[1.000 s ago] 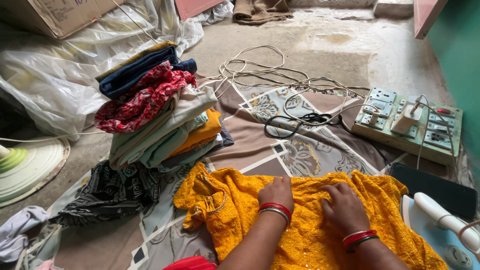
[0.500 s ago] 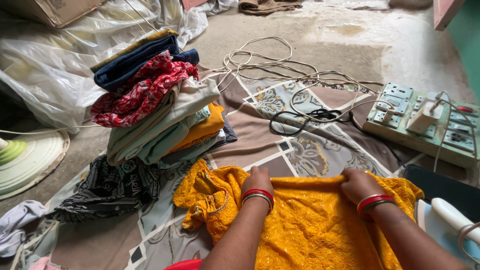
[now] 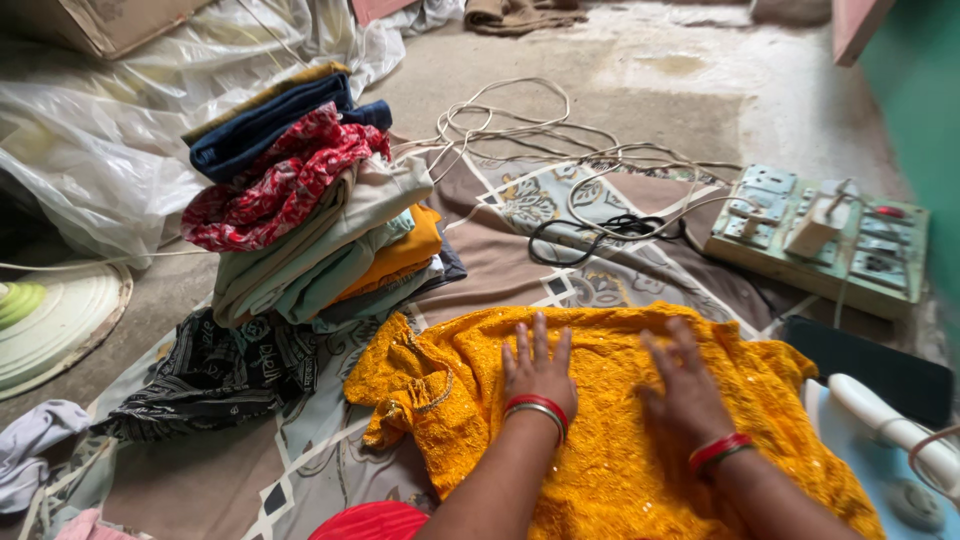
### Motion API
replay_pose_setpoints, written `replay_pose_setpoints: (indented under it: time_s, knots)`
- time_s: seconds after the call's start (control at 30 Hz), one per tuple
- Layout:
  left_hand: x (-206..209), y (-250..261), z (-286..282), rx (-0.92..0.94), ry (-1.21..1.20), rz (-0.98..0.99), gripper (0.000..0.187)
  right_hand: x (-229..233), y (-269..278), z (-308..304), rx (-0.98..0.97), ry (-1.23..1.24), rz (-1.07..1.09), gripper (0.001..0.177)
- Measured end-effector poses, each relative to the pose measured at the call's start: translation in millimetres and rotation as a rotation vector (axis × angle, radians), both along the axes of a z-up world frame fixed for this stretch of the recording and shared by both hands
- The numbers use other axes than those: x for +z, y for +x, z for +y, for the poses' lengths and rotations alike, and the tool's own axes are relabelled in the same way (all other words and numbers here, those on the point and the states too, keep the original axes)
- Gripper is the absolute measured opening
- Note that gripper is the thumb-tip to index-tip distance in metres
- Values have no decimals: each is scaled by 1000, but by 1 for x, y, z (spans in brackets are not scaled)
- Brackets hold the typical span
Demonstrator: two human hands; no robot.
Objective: The person irons a yellow sequined fabric on the floor using a handheld iron. They repeatedly smooth the fabric, adjust its position, and iron different sections while sitting on the floor.
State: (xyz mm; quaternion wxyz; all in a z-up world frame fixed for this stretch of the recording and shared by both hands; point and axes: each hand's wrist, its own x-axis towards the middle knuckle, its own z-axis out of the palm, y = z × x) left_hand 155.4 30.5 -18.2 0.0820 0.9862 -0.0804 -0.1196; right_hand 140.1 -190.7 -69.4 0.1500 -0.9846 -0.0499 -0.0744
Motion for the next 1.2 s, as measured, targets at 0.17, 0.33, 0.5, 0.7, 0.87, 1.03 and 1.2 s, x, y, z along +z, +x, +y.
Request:
replay_pose_setpoints:
  time_s: [0.17,0.33,0.5,0.7,0.87,1.03,1.2]
  knots:
    - [26,-71,-16,-217,128,283,92,0,-55,22,-45,-346,264,70]
    - [13,-122,-38,-110,206,514,96,23,-91,33,-229,-350,497,89]
    - [-30,-104,-44,464,-217,509,88,39,-97,22,-173,-320,601,103]
    - [-37,-90,-50,526,-245,528,92,40,-80,19,-153,-312,735,107]
    - [-21,-92,-43,358,-121,562,98,9,-63,-4,-107,-288,737,106]
    - [1,-90,-37,-476,717,644,63,6,-53,-54,122,-130,635,91]
    - [18,-79,-6,-190,-302,331,84,75,-86,-99,-203,-277,297,73]
